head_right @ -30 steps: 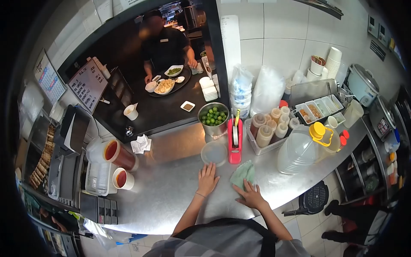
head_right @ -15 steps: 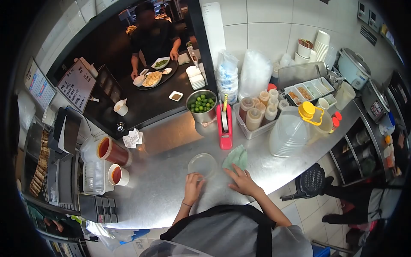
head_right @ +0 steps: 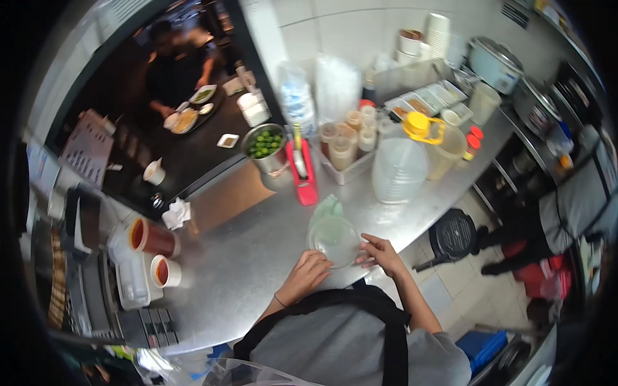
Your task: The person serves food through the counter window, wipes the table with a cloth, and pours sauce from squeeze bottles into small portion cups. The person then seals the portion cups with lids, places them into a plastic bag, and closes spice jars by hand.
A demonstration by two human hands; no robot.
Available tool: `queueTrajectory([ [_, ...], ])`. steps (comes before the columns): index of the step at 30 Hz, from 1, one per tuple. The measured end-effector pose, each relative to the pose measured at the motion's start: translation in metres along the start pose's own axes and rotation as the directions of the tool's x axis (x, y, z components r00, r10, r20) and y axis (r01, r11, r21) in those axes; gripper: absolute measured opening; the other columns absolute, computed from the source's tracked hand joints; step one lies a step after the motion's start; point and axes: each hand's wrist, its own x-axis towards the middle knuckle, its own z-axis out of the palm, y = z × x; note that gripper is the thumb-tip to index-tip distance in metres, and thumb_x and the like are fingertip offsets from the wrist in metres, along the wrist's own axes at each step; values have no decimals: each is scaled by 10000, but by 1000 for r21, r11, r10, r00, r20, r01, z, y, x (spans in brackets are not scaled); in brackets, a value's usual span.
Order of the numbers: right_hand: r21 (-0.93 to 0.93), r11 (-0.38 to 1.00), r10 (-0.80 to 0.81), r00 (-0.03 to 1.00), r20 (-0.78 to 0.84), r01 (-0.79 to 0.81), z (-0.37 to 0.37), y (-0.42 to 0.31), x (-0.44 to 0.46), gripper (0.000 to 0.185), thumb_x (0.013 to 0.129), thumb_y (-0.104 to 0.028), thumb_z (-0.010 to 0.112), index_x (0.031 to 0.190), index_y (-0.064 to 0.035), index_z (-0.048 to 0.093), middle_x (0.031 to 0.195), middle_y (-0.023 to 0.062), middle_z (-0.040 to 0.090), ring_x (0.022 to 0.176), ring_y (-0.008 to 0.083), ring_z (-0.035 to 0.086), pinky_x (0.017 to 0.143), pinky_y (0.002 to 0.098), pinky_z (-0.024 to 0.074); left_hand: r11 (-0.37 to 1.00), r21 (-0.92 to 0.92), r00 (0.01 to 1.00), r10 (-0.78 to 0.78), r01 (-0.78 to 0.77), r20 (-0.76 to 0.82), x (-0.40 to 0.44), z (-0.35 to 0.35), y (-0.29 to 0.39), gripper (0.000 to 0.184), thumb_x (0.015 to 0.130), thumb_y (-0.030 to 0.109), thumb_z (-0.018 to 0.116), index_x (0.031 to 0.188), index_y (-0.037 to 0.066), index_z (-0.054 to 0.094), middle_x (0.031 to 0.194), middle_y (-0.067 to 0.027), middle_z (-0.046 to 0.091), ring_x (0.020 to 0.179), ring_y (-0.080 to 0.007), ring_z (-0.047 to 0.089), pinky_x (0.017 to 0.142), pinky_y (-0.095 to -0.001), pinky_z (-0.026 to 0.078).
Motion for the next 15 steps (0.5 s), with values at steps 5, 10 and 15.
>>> queueTrajectory([
  [5, -11, 999, 34, 999, -29, -34, -48, -12, -43, 457, 946, -247, 527, 1323, 0, 450, 1071, 132, 624, 854, 212, 665, 705, 325, 562, 967, 16, 955, 250, -256, 157, 35, 17, 5, 247, 754, 69, 675, 995, 34, 642, 966, -62, 563, 1003, -269, 516, 854, -373, 459],
  [10, -307, 951, -14, 985, -173, -40, -102, -46, -82, 427, 942, -279, 537, 1277, -16, 509, 986, 99, 657, 805, 175, 677, 648, 276, 549, 887, -121, 870, 461, -446, 175, 76, 65, 16, 220, 747, 62, 674, 963, 27, 651, 942, -66, 568, 994, -266, 518, 823, -362, 467],
  [15, -381, 891, -434, 711, -554, 247, -193, -90, -36, 530, 916, -357, 565, 1301, -6, 471, 1093, 115, 613, 760, 183, 679, 579, 270, 532, 798, -201, 780, 600, -568, 179, 129, 155, 16, 206, 739, 52, 660, 943, 28, 644, 946, -79, 560, 1004, -268, 514, 839, -358, 456],
])
